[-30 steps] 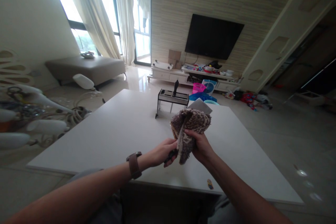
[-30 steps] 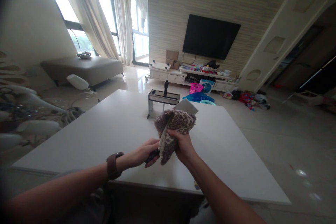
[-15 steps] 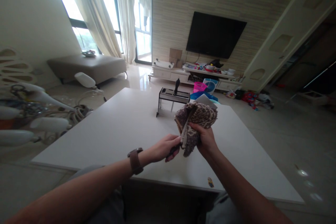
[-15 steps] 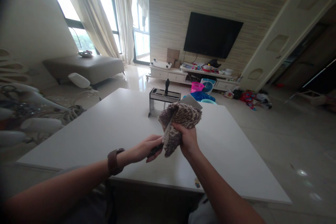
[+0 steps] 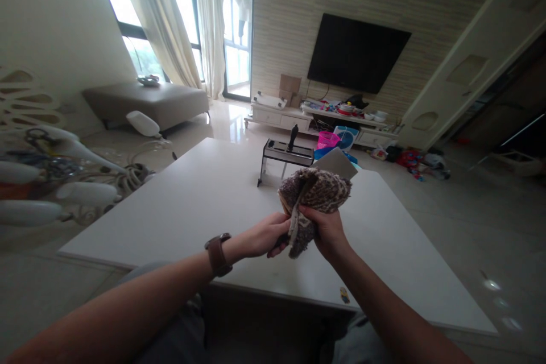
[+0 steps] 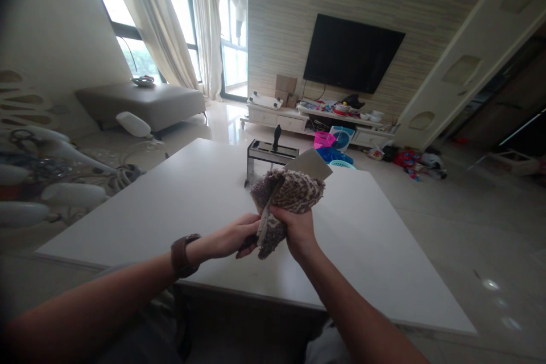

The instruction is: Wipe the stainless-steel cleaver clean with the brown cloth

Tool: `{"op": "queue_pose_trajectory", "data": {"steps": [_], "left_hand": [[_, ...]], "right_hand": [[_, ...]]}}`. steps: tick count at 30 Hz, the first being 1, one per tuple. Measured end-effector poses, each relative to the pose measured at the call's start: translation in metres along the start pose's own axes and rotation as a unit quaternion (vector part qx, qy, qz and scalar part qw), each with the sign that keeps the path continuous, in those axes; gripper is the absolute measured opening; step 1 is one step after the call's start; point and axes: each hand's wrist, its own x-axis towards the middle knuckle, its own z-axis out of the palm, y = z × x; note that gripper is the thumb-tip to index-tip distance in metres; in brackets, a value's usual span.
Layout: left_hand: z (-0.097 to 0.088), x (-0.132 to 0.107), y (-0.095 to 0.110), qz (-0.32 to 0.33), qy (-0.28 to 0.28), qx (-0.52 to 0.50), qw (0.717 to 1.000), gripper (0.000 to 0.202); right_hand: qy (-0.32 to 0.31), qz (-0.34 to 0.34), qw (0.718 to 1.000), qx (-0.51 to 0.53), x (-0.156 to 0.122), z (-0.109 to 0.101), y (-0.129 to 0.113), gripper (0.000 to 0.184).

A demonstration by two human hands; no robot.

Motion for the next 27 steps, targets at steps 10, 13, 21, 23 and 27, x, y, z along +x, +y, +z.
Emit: {"op": "queue_pose_trajectory", "data": {"steps": [10, 13, 21, 23, 27], "left_hand": [[-0.018, -0.007, 0.014, 0.016, -0.010, 0.021, 1.000, 0.047], [-0.012, -0.008, 0.010, 0.011, -0.010, 0.018, 1.000, 0.046], [0.004, -0.002, -0.008, -0.024, 0.011, -0.003, 1.000, 0.046], [0.004, -0.003, -0.008, -0.023, 0.011, 0.005, 1.000, 0.046], [0.005, -0.005, -0.004, -0.017, 0.011, 0.018, 1.000, 0.049]], "right_hand": [[-0.018, -0.017, 0.999, -0.031, 0.011, -0.012, -0.017, 0.039], [-0.022, 0.006, 1.000, 0.001, 0.009, -0.009, -0.014, 0.036], [-0.003, 0.041, 0.999, 0.034, -0.003, 0.000, 0.002, 0.045], [0.000, 0.043, 0.998, 0.034, -0.003, 0.000, 0.001, 0.045], [-0.002, 0.037, 0.999, 0.034, -0.003, 0.000, 0.000, 0.046]]}}
